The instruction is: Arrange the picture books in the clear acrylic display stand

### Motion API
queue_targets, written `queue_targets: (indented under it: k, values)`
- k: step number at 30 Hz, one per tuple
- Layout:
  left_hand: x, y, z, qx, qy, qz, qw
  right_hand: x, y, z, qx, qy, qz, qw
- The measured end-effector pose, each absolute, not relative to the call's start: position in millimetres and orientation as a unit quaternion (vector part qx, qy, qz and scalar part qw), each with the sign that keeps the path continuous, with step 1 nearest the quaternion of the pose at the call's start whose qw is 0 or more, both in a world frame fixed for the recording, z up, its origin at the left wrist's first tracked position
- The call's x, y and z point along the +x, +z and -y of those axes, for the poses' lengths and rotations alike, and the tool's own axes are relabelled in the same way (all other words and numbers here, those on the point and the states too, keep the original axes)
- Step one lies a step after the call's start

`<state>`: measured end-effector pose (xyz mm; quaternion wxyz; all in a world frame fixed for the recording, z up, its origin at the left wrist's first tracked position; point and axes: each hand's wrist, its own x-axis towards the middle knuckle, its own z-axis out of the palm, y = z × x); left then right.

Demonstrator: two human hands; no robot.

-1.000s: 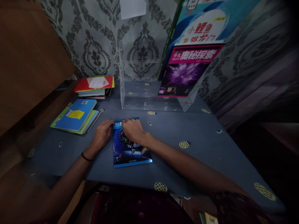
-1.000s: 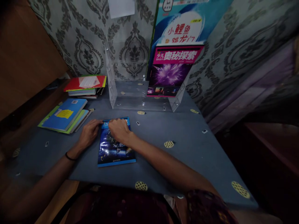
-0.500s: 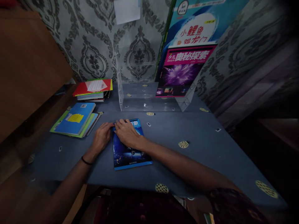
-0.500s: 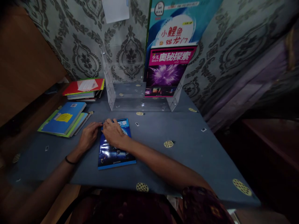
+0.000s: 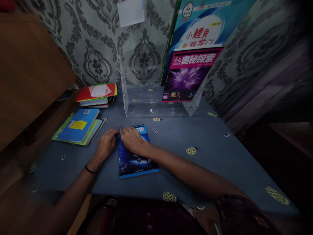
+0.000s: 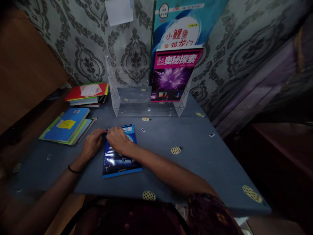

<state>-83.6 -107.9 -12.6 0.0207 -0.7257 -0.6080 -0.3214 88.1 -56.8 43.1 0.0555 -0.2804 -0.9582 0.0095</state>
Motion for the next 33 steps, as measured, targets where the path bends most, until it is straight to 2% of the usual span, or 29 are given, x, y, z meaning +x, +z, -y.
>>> queue_targets:
  k: [12,33]
  values:
    - [-84,-11,109,-0.727,-0.309,0.612,0.031,101,49,50,-0.304,0.019,0.952,0.009]
    - [-86,-15,107,-0.732,-0.330,0.595,0.036,144,36,28,-0.373,0.015,0.928,0.000]
